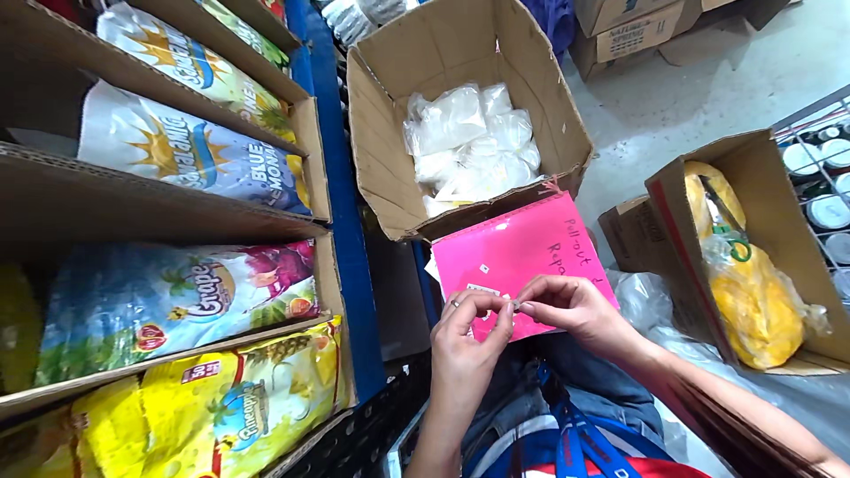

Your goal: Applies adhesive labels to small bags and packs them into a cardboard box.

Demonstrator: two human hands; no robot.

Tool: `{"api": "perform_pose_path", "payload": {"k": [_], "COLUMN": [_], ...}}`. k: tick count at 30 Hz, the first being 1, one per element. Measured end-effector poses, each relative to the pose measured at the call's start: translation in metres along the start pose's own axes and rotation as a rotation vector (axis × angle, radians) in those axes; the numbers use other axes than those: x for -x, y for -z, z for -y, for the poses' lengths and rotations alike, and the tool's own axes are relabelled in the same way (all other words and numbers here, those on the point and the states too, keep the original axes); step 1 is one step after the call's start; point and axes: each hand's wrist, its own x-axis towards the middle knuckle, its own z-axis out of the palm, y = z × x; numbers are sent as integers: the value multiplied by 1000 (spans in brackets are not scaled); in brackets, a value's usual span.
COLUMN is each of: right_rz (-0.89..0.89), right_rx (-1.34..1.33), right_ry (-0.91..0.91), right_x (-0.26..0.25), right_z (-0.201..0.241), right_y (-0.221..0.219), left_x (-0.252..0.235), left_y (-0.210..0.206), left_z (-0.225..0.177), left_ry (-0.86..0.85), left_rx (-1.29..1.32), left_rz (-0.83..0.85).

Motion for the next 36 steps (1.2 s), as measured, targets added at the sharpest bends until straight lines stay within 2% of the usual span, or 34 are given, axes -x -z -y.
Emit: {"api": "perform_pose_path", "payload": {"k": [8, 23, 31, 36], "right_rz": [-25, -107, -182, -273], "right_rx": [58, 71, -35, -110], "right_ry": [59, 48, 2, 7], "right_x": [1, 3, 3, 1], "right_z": [-1, 1, 2, 3], "right_y": [-2, -8, -13, -16], "left_x": [0, -1, -4, 1], "left_y": [-2, -5, -6, -10], "left_z": [-4, -5, -5, -8], "left_ry": [-19, -31, -19, -189], "left_rx": [-39, -74, -41, -217], "left_rz": [-19, -19, -15, -133]}}
